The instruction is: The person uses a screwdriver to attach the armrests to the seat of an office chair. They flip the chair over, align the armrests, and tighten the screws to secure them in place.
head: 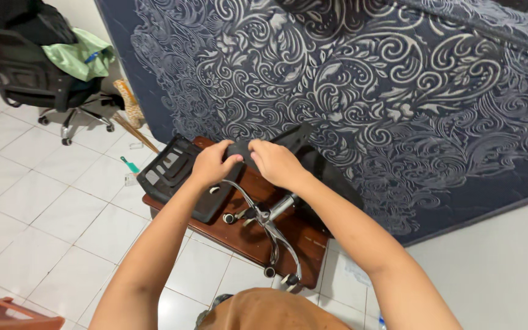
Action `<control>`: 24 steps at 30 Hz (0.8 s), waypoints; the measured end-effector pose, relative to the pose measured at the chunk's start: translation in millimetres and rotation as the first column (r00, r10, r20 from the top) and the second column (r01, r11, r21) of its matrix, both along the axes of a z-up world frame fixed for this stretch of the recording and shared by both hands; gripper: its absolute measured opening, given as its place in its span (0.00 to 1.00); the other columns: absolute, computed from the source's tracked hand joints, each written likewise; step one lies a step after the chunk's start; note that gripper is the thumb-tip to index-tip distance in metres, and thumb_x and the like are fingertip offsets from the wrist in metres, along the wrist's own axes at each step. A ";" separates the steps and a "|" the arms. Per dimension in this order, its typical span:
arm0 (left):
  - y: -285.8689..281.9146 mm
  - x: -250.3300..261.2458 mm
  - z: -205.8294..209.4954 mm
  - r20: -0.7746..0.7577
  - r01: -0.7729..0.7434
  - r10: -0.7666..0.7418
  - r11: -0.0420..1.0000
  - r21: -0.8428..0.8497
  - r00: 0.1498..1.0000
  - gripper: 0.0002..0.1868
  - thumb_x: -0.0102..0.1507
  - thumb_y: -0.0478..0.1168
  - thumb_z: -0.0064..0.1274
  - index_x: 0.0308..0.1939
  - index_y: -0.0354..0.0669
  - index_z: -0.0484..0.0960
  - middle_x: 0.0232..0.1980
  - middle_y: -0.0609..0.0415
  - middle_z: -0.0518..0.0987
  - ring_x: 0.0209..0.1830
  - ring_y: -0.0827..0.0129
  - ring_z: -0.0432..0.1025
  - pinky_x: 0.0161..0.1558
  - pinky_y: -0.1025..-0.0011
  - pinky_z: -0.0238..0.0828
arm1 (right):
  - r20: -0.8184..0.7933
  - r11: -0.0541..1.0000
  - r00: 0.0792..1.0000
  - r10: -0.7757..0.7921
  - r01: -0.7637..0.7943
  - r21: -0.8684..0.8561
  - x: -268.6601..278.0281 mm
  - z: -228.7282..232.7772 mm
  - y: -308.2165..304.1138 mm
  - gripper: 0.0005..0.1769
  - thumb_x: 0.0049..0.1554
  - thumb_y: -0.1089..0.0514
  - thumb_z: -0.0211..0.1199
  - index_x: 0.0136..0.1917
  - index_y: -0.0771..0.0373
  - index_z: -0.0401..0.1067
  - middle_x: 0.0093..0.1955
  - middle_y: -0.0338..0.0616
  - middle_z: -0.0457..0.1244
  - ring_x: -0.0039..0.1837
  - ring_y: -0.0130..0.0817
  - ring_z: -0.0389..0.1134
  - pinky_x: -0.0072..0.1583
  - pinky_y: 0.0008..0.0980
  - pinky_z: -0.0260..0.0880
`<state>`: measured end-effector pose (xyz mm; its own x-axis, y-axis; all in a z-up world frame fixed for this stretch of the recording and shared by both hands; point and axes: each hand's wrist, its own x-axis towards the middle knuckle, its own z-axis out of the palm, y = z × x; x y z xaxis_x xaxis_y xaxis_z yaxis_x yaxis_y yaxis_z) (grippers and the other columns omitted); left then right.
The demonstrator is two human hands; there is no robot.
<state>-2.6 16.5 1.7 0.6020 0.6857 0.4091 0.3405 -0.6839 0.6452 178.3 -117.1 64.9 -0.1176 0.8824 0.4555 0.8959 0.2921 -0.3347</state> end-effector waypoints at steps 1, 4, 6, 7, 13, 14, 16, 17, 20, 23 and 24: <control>2.4 -1.4 0.6 0.018 0.000 0.000 1.000 -0.006 1.000 0.26 0.60 0.57 0.60 0.55 0.45 0.81 0.43 0.43 0.83 0.44 0.48 0.78 0.44 0.56 0.73 | -0.050 0.999 0.999 -0.017 0.014 -0.052 -3.0 -0.2 7.8 0.12 0.63 0.58 0.56 0.57 0.66 0.66 0.49 0.56 0.68 0.53 0.57 0.69 0.52 0.47 0.67; 9.8 -9.5 3.5 0.059 0.000 0.001 1.000 -0.016 0.998 0.25 0.60 0.55 0.60 0.54 0.45 0.81 0.43 0.45 0.84 0.43 0.49 0.78 0.43 0.56 0.73 | -0.259 0.984 0.966 -0.021 -0.025 -0.174 0.8 7.8 19.3 0.13 0.61 0.58 0.55 0.57 0.68 0.64 0.45 0.57 0.68 0.50 0.55 0.71 0.51 0.45 0.70; 14.0 -16.2 4.1 0.072 0.005 -0.004 1.000 -0.014 0.997 0.24 0.60 0.54 0.60 0.53 0.45 0.81 0.43 0.46 0.83 0.43 0.50 0.78 0.43 0.57 0.73 | -0.374 0.968 0.925 -0.062 -0.035 -0.248 6.2 15.2 20.4 0.14 0.60 0.58 0.55 0.56 0.67 0.63 0.41 0.56 0.69 0.45 0.55 0.72 0.49 0.46 0.72; 15.8 -18.2 4.3 0.083 0.001 -0.002 1.000 0.005 0.997 0.23 0.61 0.54 0.60 0.53 0.45 0.81 0.43 0.45 0.83 0.43 0.49 0.78 0.43 0.57 0.73 | -0.409 0.957 0.906 -0.107 -0.018 -0.290 8.6 18.9 20.1 0.15 0.59 0.57 0.56 0.56 0.66 0.62 0.40 0.55 0.70 0.43 0.56 0.72 0.47 0.47 0.72; 20.8 -14.6 -0.8 0.169 -0.051 0.020 0.981 0.185 0.985 0.24 0.61 0.55 0.62 0.52 0.43 0.80 0.47 0.46 0.83 0.44 0.48 0.77 0.43 0.56 0.73 | 0.139 0.963 0.957 -0.254 0.264 -0.057 -22.5 2.9 26.8 0.14 0.63 0.51 0.57 0.44 0.64 0.69 0.34 0.60 0.66 0.40 0.62 0.69 0.43 0.56 0.67; 22.1 -14.2 -1.1 0.159 -0.056 0.022 0.974 0.217 0.987 0.25 0.61 0.55 0.62 0.53 0.42 0.80 0.47 0.46 0.83 0.44 0.48 0.77 0.43 0.56 0.73 | 0.194 0.959 0.946 -0.261 0.277 -0.061 -24.7 1.8 27.9 0.15 0.64 0.51 0.56 0.42 0.64 0.69 0.33 0.60 0.66 0.40 0.62 0.69 0.43 0.57 0.67; 25.4 -16.0 -0.1 0.146 -0.074 0.037 0.963 0.258 0.989 0.25 0.61 0.56 0.61 0.53 0.42 0.80 0.46 0.46 0.82 0.43 0.48 0.77 0.42 0.56 0.73 | 0.181 0.949 0.937 -0.300 0.313 -0.047 -18.5 5.9 25.6 0.14 0.64 0.51 0.55 0.42 0.64 0.69 0.33 0.61 0.66 0.39 0.62 0.68 0.43 0.57 0.66; 26.6 -18.5 1.0 0.143 -0.086 0.049 0.960 0.266 0.989 0.25 0.61 0.56 0.61 0.52 0.42 0.80 0.46 0.47 0.82 0.43 0.48 0.77 0.41 0.56 0.73 | 0.174 0.944 0.932 -0.318 0.329 -0.038 -13.5 9.5 24.3 0.14 0.64 0.52 0.55 0.42 0.64 0.69 0.33 0.61 0.65 0.39 0.63 0.68 0.43 0.58 0.66; 26.3 -23.5 7.3 0.119 -0.114 0.086 0.962 0.248 0.989 0.25 0.61 0.56 0.62 0.51 0.42 0.80 0.44 0.47 0.82 0.40 0.48 0.77 0.39 0.55 0.73 | 0.079 0.942 0.943 -0.322 0.328 -0.076 1.0 20.0 20.9 0.18 0.65 0.50 0.54 0.40 0.65 0.68 0.33 0.60 0.65 0.40 0.61 0.69 0.43 0.56 0.67; 22.6 -19.1 14.6 0.137 -0.101 0.067 0.960 0.260 0.988 0.24 0.61 0.57 0.61 0.49 0.42 0.80 0.43 0.47 0.82 0.39 0.47 0.77 0.38 0.55 0.73 | 0.108 0.955 0.951 -0.289 0.293 -0.030 -14.1 6.9 29.9 0.15 0.63 0.51 0.55 0.42 0.64 0.69 0.33 0.61 0.65 0.40 0.64 0.68 0.43 0.59 0.65; 20.4 -17.1 16.2 0.151 -0.093 0.053 0.958 0.271 0.987 0.23 0.61 0.56 0.61 0.48 0.43 0.80 0.42 0.47 0.82 0.39 0.47 0.77 0.38 0.55 0.73 | 0.140 0.955 0.948 -0.286 0.294 -0.042 -19.7 2.4 32.5 0.15 0.63 0.51 0.55 0.41 0.64 0.69 0.33 0.61 0.65 0.40 0.63 0.68 0.43 0.59 0.65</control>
<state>-19.7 37.0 17.9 0.4769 0.5740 0.6656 0.3154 -0.8186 0.4800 158.6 -84.6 67.3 0.0924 0.9132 0.3968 0.9760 -0.0042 -0.2176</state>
